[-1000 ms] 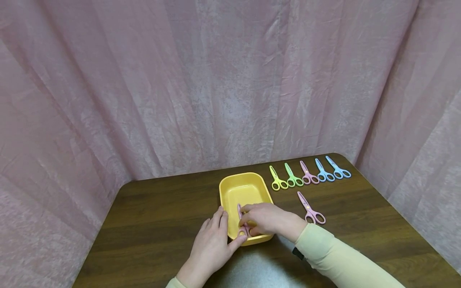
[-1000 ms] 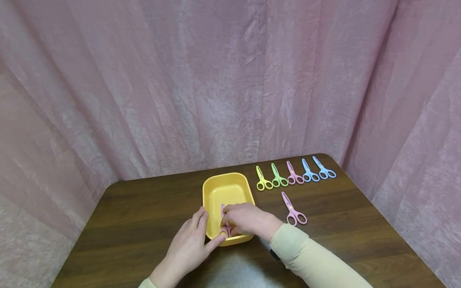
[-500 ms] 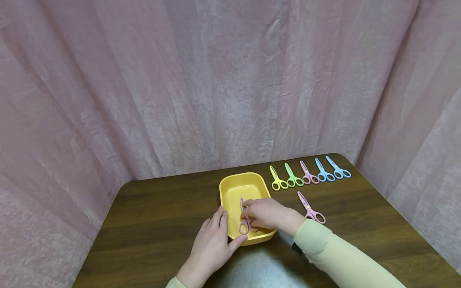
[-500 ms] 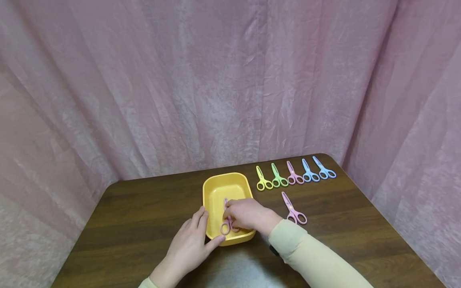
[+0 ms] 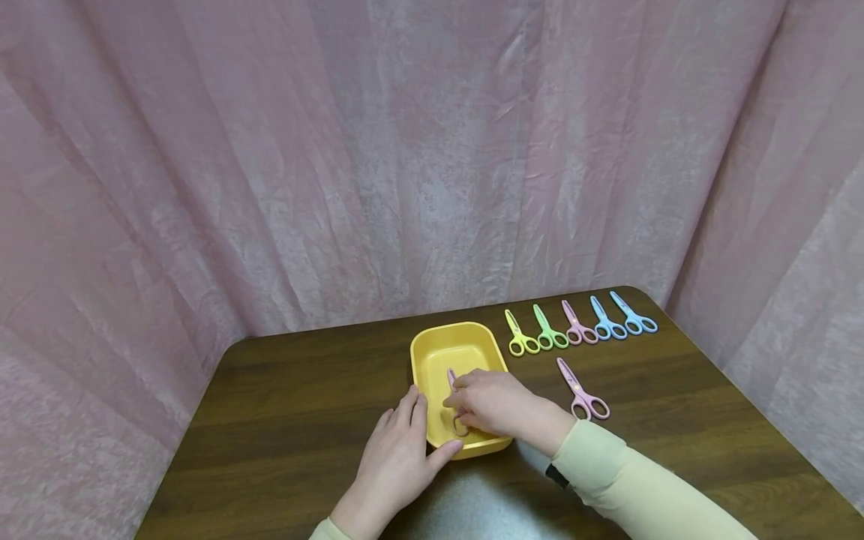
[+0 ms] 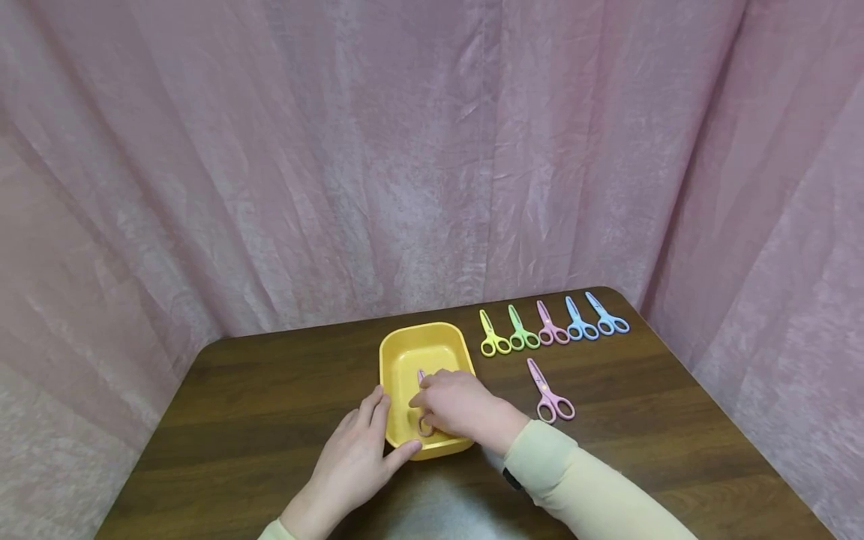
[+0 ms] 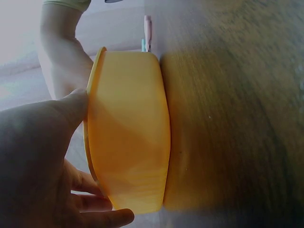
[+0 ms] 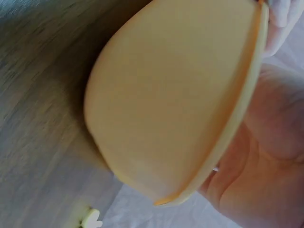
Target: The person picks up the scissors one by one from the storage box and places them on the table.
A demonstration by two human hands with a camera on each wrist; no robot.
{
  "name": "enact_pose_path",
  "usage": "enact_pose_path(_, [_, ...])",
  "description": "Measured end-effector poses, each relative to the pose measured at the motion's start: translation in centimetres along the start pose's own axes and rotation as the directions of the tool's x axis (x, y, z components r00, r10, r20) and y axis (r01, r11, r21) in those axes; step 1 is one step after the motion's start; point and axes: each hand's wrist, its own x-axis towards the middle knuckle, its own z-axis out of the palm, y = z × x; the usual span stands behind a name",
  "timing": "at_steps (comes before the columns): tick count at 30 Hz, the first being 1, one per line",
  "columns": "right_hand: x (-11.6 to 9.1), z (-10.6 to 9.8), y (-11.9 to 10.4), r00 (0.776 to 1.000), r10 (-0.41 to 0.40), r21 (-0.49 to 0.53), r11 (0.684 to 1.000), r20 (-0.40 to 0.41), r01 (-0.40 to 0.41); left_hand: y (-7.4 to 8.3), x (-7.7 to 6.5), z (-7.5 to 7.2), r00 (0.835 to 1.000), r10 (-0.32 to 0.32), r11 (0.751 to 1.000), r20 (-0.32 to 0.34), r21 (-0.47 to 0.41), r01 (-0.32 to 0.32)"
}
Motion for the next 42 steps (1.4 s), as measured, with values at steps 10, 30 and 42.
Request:
enact_pose_path(10, [-0.2, 0.3, -0.6, 0.999, -0.041, -0.047, 0.998, 0.034, 0.043, 0.1, 0.0, 0.0, 1.000, 0.013, 1.000, -0.014, 0.003, -0.012])
enact_pose_path(30, [0.3, 1.5, 0.6, 1.000, -0.020, 0.005, 1.000, 0.009, 0.020, 0.1, -0.1, -0.2, 1.000, 0.002, 1.000, -0.003, -0.009, -0.002])
enact_pose_path(42, [0.3, 1.7, -0.1, 0.996, 0.092, -0.009, 0.996, -0.009, -0.092, 0.0, 0.1, -0.1, 1.000, 0.009, 1.000, -0.009, -0.002, -0.009])
